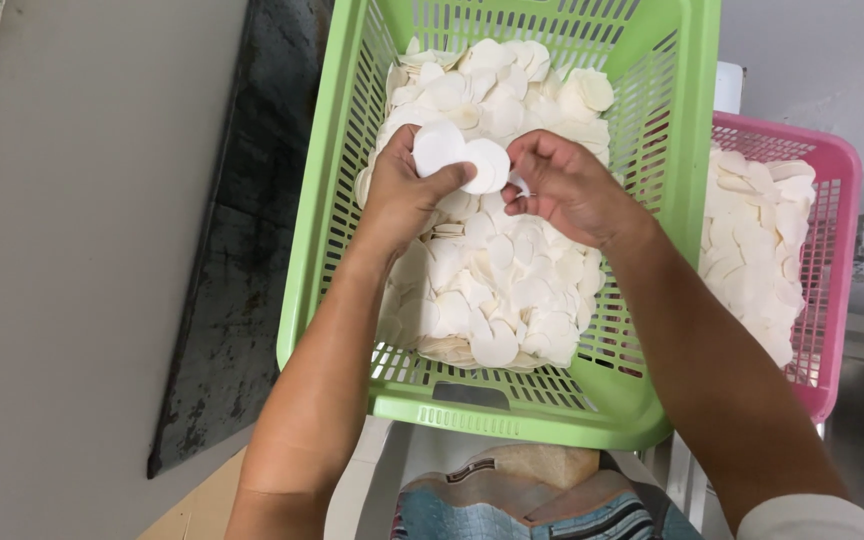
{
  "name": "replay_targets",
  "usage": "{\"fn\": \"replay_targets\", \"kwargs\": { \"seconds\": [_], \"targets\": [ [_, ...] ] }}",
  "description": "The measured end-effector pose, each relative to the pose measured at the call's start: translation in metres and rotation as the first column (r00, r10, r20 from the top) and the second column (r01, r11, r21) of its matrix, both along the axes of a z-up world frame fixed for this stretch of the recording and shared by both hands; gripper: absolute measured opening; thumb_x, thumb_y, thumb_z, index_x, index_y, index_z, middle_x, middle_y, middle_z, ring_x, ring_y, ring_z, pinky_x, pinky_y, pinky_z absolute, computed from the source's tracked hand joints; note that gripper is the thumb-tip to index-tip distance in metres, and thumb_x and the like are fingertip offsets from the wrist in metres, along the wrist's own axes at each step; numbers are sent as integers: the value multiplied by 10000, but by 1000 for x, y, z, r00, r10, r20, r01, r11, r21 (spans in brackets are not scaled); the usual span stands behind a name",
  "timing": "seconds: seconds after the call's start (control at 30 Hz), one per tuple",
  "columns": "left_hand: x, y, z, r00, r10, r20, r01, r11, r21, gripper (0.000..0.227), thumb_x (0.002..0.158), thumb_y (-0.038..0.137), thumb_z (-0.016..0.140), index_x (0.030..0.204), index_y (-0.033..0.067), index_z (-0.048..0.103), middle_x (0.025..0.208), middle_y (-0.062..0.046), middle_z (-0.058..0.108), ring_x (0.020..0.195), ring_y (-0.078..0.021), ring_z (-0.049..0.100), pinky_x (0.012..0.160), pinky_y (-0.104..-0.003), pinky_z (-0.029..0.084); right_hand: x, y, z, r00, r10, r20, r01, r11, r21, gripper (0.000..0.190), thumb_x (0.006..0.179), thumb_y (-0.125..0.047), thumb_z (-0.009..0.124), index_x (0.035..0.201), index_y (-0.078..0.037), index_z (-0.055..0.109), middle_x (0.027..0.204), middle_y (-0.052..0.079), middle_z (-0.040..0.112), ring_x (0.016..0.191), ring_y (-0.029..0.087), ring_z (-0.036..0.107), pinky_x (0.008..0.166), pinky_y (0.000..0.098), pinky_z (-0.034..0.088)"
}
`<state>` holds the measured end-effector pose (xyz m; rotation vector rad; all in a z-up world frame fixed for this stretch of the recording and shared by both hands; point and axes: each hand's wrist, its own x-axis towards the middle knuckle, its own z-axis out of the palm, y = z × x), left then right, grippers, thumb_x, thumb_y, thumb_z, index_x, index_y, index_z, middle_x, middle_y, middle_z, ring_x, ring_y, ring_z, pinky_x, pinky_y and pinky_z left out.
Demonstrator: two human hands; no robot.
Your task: Separating thin vegetable slices to prevent sticking and stirring them in a deep fryer.
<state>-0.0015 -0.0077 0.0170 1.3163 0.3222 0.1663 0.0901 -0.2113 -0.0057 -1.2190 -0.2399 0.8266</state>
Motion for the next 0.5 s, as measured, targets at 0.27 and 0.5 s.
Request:
{"fn": "replay_targets", "kwargs": {
  "seconds": [0.27, 0.5],
  "targets": [
    [-8, -9, 12, 998, -66, -23, 67, 996, 56, 110, 1005, 72, 599, 1083, 30, 664, 679, 48, 592, 585, 15, 517, 557, -106, 437, 2, 0, 1, 970, -81, 229, 109, 987, -114, 144, 931, -60, 784, 1033, -20, 689, 837, -21, 544, 631, 31, 563, 529, 149, 530],
    [4, -1, -27, 993, -97, -61, 105, 981, 160, 191, 1001, 234, 680, 923, 63, 716, 607, 14, 637, 538, -20, 524, 538, -155, 464, 25, -16, -23, 904, -137, 405, 243, 944, -222, 437, 1084, -367, 717, 792, -51, 639, 593, -10, 482, 528, 42, 494, 488, 151, 429]
  ]
}}
